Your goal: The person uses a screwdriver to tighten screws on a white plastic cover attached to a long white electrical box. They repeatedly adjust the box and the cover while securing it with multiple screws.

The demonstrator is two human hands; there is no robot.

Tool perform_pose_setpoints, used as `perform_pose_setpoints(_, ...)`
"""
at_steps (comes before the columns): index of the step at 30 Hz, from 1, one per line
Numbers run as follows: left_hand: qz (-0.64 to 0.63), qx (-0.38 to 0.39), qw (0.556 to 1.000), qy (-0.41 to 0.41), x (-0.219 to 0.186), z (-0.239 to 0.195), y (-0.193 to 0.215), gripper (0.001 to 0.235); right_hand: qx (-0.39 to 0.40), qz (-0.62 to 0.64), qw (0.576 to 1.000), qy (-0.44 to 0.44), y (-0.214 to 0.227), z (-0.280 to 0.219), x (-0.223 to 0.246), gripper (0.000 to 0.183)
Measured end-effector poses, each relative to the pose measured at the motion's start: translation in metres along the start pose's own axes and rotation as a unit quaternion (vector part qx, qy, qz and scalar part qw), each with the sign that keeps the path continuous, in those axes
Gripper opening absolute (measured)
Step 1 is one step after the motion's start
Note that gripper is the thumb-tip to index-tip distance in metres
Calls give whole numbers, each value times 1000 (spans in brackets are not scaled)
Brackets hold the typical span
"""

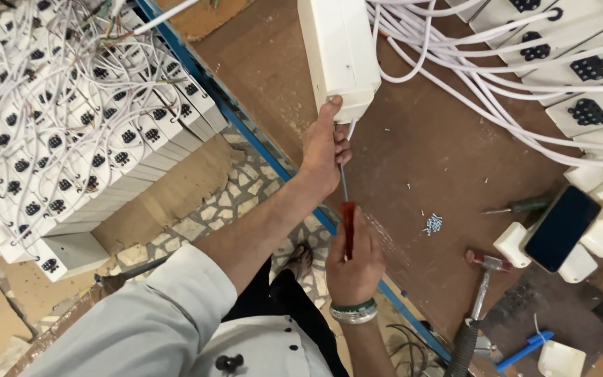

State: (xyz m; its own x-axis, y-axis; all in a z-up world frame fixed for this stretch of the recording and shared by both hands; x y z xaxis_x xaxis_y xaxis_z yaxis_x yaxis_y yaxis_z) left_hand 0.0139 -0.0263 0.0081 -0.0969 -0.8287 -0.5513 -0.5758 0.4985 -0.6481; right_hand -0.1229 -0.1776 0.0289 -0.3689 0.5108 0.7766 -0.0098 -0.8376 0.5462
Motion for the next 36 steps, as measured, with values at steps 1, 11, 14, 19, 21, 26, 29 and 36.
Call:
perform_pose_setpoints(1, -3, 2, 1000, -5, -2, 0, 0, 39, 0, -4, 1000, -3, -2, 1, 1, 38)
perform_pose_setpoints(11, -19, -5, 1000, -5, -4, -2, -3, 35, 26, 372, 902, -216, -9, -1, -13, 40)
perform_pose_setpoints(14, -15, 2, 1000, -6, -1, 1, -2, 34, 3, 231, 970, -80, -7, 0, -13, 31)
perform_pose_setpoints(19, -5, 12, 1000, -15, -3, -4, -1, 36, 12, 149, 989, -21, -2, 4, -1, 38)
perform_pose_setpoints(21, -5, 3, 1000, -15, -8, -6, -1, 34, 17, 142, 990, -14, -2, 7, 8, 42)
perform_pose_setpoints(26, -7, -8, 1000, -8, -5, -5, -6, 34, 21, 138, 989, -43, 5, 9, 1, 46)
perform_pose_setpoints(29, -20, -26, 999, -2, -7, -6, -4, 33, 34, 231, 958, -164, -6, 5, -12, 40)
perform_pose_setpoints(36, -9, -11, 1000, -7, -3, -3, 0, 34, 62, 369, 865, -333, -7, 10, -11, 36)
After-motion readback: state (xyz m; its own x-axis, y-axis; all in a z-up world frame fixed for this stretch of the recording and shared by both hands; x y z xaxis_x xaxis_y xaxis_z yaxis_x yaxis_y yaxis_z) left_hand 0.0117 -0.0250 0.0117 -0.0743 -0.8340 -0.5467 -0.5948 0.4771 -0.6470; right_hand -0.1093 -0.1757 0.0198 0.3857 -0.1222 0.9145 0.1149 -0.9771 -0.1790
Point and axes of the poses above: each hand's wrist, its own z-axis towards the middle knuckle, its own y-axis out of the back of the hand, x = y × z, the point moved 2 cm from there along z, towards the middle knuckle, and after that the axes turned 4 degrees about x, right-handed, at the moved point
